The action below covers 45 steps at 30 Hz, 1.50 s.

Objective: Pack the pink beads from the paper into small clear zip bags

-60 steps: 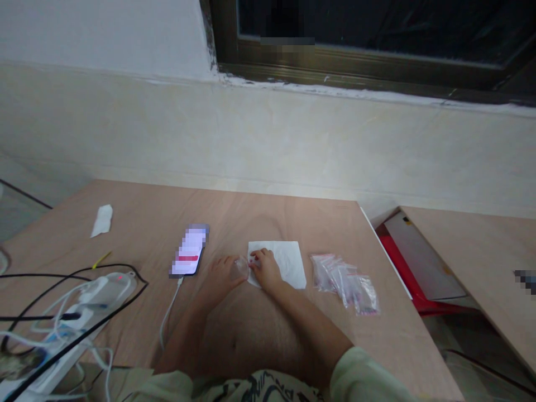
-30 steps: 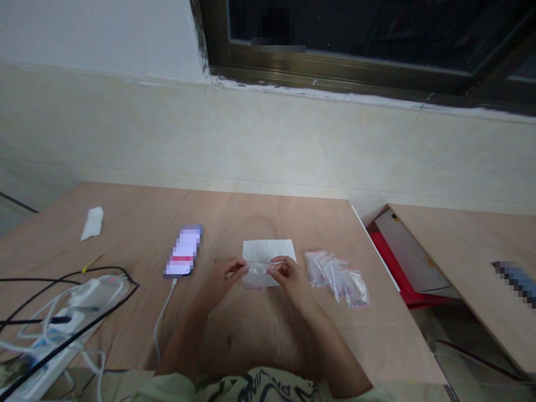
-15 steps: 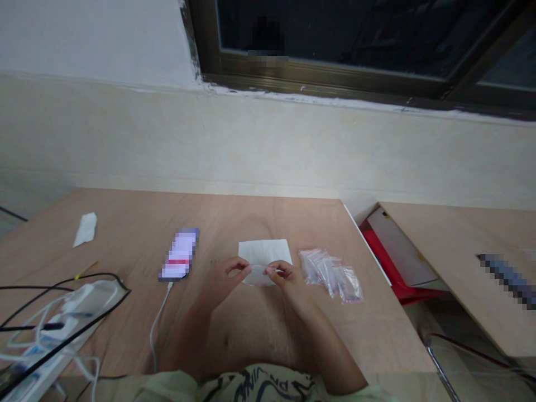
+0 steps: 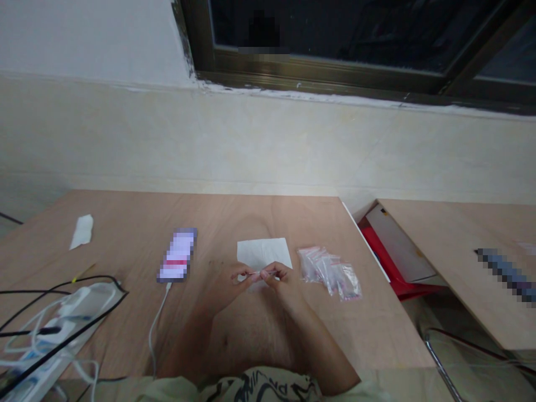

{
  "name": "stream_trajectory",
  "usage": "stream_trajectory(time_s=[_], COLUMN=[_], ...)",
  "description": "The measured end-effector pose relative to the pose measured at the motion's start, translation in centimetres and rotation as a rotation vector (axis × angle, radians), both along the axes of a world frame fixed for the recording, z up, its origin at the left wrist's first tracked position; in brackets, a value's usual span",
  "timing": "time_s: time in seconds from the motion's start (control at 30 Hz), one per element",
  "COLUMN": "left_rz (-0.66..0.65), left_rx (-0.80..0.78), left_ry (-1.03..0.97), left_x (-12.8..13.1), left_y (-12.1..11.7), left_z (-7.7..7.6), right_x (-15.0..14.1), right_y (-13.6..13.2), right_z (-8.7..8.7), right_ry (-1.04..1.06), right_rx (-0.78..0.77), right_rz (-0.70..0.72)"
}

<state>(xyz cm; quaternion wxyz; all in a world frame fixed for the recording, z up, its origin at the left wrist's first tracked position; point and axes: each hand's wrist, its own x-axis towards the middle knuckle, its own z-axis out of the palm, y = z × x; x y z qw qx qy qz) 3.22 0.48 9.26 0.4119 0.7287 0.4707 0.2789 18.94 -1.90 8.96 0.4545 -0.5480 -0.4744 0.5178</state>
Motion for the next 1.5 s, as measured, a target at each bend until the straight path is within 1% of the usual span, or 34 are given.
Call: stream_trajectory(time_s=[0.07, 0.13, 0.27, 0.37, 0.43, 0.5, 0.57, 0.63, 0.67, 0.7, 0.73, 0.77, 0.83, 0.9, 0.97, 1.0, 1.07, 1.13, 1.17, 1.23, 1.27, 1.3, 1.37, 1.5], left_rz=[0.013, 0.038, 0.108, 0.112, 0.112, 0.133, 0.134, 0.111, 0.1, 0.079, 0.061, 0.045, 0.022, 0.013, 0.023, 0.033, 0.055, 0.076, 0.089, 0.118, 0.134, 0.146, 0.156, 0.16], left_rx=[-0.025, -0.023, 0.011, 0.0, -0.005, 0.007, 0.037, 0.059, 0.066, 0.069, 0.072, 0.078, 0.092, 0.104, 0.108, 0.109, 0.11, 0.113, 0.115, 0.118, 0.12, 0.119, 0.117, 0.116], left_ry=[0.004, 0.019, 0.042, 0.016, -0.007, -0.002, 0.05, 0.097, 0.122, 0.147, 0.166, 0.181, 0.199, 0.208, 0.212, 0.211, 0.208, 0.212, 0.217, 0.224, 0.227, 0.231, 0.236, 0.247], left_x=[-0.3, -0.6, -0.8, -0.5, -0.4, -0.6, -1.1, -1.7, -2.0, -2.2, -2.4, -2.6, -2.7, -2.8, -2.8, -2.9, -2.8, -2.7, -2.7, -2.6, -2.5, -2.5, -2.6, -2.6], left_y=[-0.1, -0.1, 0.3, 0.6, 0.7, 0.8, 0.9, 0.8, 0.7, 0.5, 0.4, 0.2, -0.3, -0.6, -0.9, -1.0, -1.1, -1.1, -1.2, -1.2, -1.2, -1.2, -1.3, -1.3], left_z=[-0.3, -0.5, -0.5, -0.8, -1.3, -2.3, -3.4, -4.5, -5.1, -5.5, -5.9, -6.2, -6.5, -6.6, -6.6, -6.5, -6.5, -6.5, -6.5, -6.7, -6.7, -6.8, -6.9, -6.8], right_x=[0.3, 0.4, -0.1, -0.3, 0.6, 2.9, 6.5, 10.5, 12.3, 13.9, 15.1, 15.9, 16.6, 16.4, 15.7, 15.2, 13.7, 11.5, 10.2, 7.5, 6.3, 5.3, 3.9, 3.5], right_y=[0.0, 0.0, 0.1, -0.2, -0.6, -1.1, -1.7, -2.1, -2.3, -2.4, -2.5, -2.4, -2.3, -2.2, -2.3, -2.4, -2.8, -3.1, -3.2, -3.0, -2.8, -2.5, -2.0, -1.6], right_z=[0.0, -0.3, -1.7, -2.3, -2.1, -1.7, -1.3, -1.6, -2.0, -2.5, -3.2, -4.0, -5.4, -6.1, -5.9, -5.5, -4.5, -4.0, -4.0, -4.5, -4.9, -5.3, -6.0, -6.5], right_ry=[-0.031, -0.018, 0.147, 0.177, 0.138, 0.07, -0.058, -0.292, -0.441, -0.605, -0.779, -0.917, -1.142, -1.285, -1.348, -1.348, -1.301, -1.162, -1.074, -0.976, -0.969, -0.986, -1.047, -1.128], right_rx=[0.003, -0.003, -0.06, -0.116, -0.152, -0.162, -0.115, -0.061, -0.043, -0.063, -0.119, -0.183, -0.273, -0.313, -0.297, -0.257, -0.112, 0.057, 0.094, 0.073, 0.054, 0.023, -0.04, -0.09], right_rz=[-0.038, -0.055, 0.013, 0.031, -0.036, -0.182, -0.384, -0.585, -0.671, -0.732, -0.782, -0.819, -0.86, -0.908, -0.973, -0.995, -0.992, -0.853, -0.741, -0.531, -0.457, -0.42, -0.412, -0.428])
